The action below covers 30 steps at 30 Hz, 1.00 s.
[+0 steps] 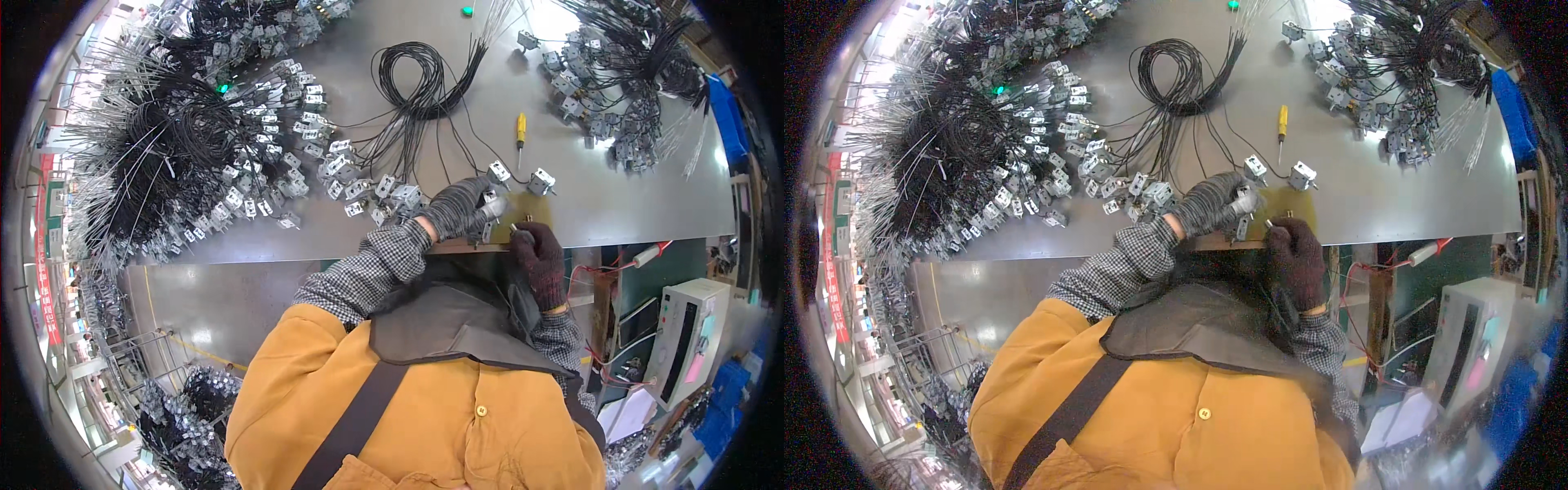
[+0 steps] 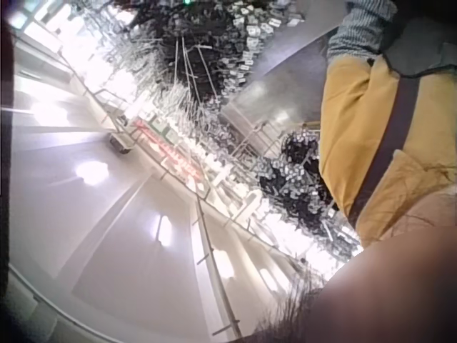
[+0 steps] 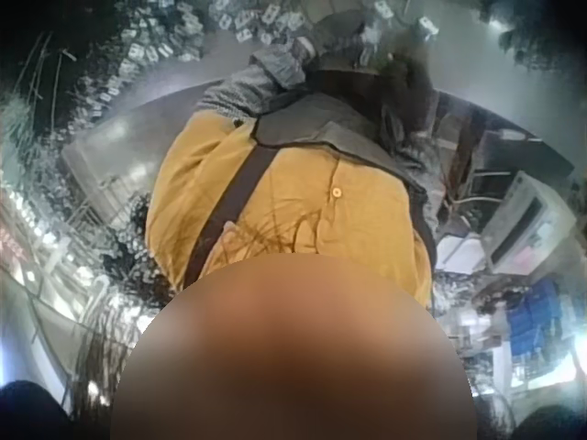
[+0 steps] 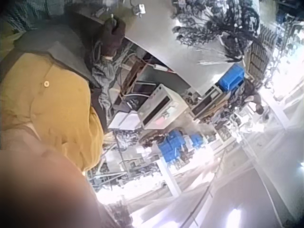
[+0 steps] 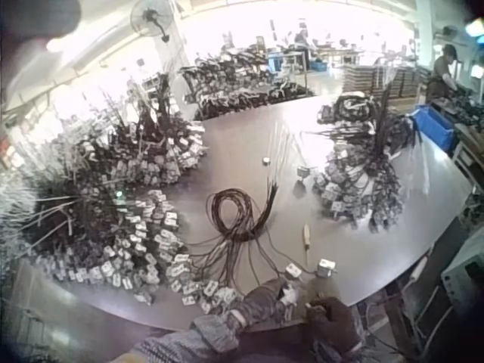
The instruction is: Manually organizing, bundling, and inspecting wire harnesses and electronic components at a workbench.
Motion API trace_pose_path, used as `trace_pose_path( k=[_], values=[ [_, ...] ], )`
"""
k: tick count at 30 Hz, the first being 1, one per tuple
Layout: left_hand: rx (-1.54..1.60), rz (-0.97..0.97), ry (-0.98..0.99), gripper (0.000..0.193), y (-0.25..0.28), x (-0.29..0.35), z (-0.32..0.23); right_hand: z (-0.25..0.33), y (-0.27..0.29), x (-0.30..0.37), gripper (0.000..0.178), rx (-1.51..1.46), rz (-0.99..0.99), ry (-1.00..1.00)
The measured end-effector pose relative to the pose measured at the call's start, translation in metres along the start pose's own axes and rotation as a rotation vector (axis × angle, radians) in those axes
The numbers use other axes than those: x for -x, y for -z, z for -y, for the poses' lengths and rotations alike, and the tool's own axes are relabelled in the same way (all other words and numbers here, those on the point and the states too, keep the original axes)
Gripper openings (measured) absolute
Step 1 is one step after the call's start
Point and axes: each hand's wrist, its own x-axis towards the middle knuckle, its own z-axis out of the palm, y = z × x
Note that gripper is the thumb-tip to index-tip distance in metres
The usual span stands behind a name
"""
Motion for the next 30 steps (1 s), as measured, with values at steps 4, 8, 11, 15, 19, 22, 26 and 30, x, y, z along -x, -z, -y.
trace_pose_path(
  k=[4,8,11,15,19,22,26,30],
  values=[
    [0.029,-0.052,-0.050,0.053,-0.003,0.003,0.000,0.011,-0.006,0.002,0.021,0.093,0.036,0.075],
    [0.031,-0.060,-0.035,0.047,-0.001,0.002,-0.003,0.026,-0.020,0.003,0.020,0.251,-0.086,0.198],
    [0.014,-0.068,-0.067,0.048,-0.007,0.005,0.000,0.020,-0.027,0.005,0.018,0.229,-0.071,0.276],
    [0.024,-0.054,-0.122,0.051,-0.005,0.004,0.005,0.017,-0.033,0.010,0.022,0.326,-0.078,0.214],
    [-0.007,-0.010,-0.103,0.055,-0.002,0.008,-0.001,-0.023,-0.042,0.022,0.021,0.002,-0.012,0.067],
    [-0.070,-0.039,-0.065,0.050,-0.006,0.013,-0.004,-0.010,-0.034,0.035,0.024,-0.786,0.193,-0.552],
    [-0.093,-0.060,-0.097,0.054,-0.011,0.012,-0.002,-0.001,-0.035,0.022,0.028,-0.283,0.094,-0.042],
    [-0.165,-0.134,-0.142,0.061,-0.016,0.015,-0.006,-0.016,-0.037,0.020,0.029,-0.097,-0.025,-0.155]
  ],
)
